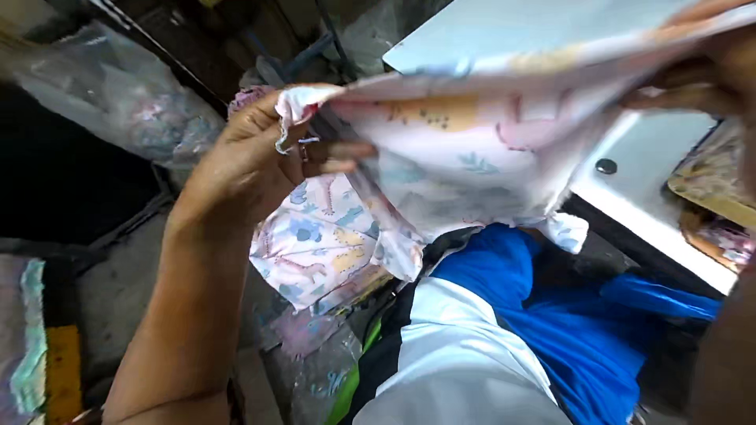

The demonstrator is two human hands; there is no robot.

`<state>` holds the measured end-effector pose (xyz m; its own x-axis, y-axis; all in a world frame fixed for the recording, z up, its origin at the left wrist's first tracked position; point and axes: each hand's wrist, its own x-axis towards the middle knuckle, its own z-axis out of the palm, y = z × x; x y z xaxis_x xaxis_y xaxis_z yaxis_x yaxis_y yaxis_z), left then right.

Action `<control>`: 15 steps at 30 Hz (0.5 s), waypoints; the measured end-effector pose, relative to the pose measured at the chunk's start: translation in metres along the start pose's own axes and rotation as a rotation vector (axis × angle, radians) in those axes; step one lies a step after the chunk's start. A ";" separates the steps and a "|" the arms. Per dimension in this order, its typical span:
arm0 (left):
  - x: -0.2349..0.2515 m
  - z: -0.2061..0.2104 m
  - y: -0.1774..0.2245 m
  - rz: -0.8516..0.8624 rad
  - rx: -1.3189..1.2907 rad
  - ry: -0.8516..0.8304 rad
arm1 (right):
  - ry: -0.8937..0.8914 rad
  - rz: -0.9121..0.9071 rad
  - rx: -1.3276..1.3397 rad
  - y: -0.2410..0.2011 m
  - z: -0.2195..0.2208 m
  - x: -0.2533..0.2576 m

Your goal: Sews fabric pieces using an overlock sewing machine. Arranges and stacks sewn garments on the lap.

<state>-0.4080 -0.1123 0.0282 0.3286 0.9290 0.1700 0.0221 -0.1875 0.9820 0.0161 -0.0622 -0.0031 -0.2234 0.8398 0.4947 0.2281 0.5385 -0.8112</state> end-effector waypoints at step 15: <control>-0.195 -0.080 0.033 -0.233 0.742 0.123 | -0.216 -0.066 0.362 0.028 0.227 -0.015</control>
<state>-0.5471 -0.2737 0.0346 0.1323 0.9911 0.0173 0.7167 -0.1077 0.6890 -0.1892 -0.0749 -0.1035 -0.4283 0.7503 0.5035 -0.1320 0.4992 -0.8563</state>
